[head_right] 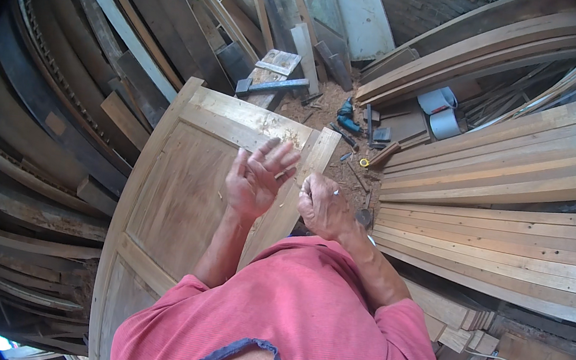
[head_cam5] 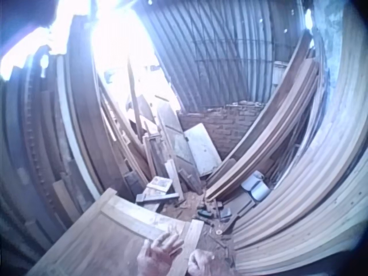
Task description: The person uses a chisel and a hammer to refine a joint on a wooden door panel, clearing wood chips by hand and checking the fit with a square and a small block. They then use a pencil to mark the wood and continue chiseling the recessed area.
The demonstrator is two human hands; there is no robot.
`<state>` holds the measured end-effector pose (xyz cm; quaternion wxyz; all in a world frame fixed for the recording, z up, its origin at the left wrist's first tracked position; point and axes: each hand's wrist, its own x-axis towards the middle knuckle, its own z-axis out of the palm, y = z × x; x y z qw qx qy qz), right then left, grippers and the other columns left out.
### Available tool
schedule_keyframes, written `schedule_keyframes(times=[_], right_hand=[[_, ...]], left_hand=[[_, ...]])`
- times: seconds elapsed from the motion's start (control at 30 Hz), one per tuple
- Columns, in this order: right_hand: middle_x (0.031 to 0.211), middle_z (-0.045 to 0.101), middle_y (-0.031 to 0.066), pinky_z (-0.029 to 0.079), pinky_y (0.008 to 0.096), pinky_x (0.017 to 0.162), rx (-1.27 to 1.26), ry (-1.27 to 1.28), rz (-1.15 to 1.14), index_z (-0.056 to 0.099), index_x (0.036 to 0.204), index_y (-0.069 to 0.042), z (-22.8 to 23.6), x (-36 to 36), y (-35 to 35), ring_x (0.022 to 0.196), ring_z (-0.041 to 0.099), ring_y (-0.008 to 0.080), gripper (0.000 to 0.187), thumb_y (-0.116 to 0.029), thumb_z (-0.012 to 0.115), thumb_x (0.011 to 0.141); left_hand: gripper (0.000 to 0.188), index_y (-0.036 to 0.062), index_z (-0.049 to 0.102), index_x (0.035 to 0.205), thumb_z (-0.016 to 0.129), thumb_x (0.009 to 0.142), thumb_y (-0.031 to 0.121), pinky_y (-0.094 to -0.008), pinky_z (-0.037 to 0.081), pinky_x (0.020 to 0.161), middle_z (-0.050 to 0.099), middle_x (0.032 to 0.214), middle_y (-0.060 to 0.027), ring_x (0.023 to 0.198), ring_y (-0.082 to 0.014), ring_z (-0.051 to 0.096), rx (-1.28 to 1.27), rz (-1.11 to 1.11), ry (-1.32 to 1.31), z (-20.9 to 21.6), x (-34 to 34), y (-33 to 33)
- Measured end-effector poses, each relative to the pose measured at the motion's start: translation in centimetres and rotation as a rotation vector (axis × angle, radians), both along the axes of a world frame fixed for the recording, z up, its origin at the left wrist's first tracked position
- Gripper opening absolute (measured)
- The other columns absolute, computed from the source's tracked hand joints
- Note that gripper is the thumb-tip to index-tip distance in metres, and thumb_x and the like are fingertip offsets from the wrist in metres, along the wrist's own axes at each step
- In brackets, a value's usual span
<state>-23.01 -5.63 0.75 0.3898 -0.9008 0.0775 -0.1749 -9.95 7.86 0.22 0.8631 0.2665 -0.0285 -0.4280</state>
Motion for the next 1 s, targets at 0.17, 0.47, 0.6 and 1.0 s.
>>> schedule_keyframes(times=[0.17,0.47,0.6,1.0], right_hand=[[0.091,0.065,0.0213,0.049,0.0464,0.077,-0.070,-0.153,-0.069,0.064,0.101,0.003,-2.1,0.0,-1.7,0.085,0.063,0.0379,0.019,-0.007,0.058,0.086],[0.073,0.053,0.0047,0.047,0.0271,0.067,0.216,0.099,-0.374,0.066,0.097,-0.001,4.6,1.5,-2.4,0.069,0.052,0.0135,0.013,-0.005,0.067,0.085],[0.097,0.059,0.0131,0.049,0.0337,0.080,0.073,-0.228,-0.133,0.067,0.103,-0.003,4.7,1.8,-2.2,0.085,0.057,0.0234,0.020,-0.001,0.066,0.083],[0.086,0.057,0.0149,0.044,0.0446,0.075,-0.211,-0.234,0.055,0.059,0.085,-0.003,2.7,2.6,-2.5,0.084,0.055,0.0360,0.012,-0.002,0.069,0.076]], left_hand=[[0.078,0.0018,0.023,0.152,0.019,0.100,0.060,-0.0452,0.030,0.111,0.038,0.150,-0.0253,0.133,-0.0350,0.045,-0.156,-0.122,-0.084,1.1,1.7,0.8],[0.087,-0.0059,0.036,0.146,0.012,0.098,0.062,-0.0392,0.026,0.111,0.039,0.152,-0.0171,0.134,-0.0261,0.040,-0.191,-0.334,-0.159,1.4,-0.6,0.0],[0.085,-0.0080,0.043,0.142,0.010,0.100,0.058,-0.0389,0.026,0.111,0.039,0.152,-0.0156,0.136,-0.0263,0.038,-0.136,-0.332,-0.311,0.1,-0.4,0.0],[0.086,-0.0050,0.056,0.132,0.008,0.101,0.060,-0.0422,0.025,0.111,0.044,0.148,-0.0177,0.135,-0.0267,0.040,0.254,-0.337,-0.641,-0.5,0.0,0.6]])
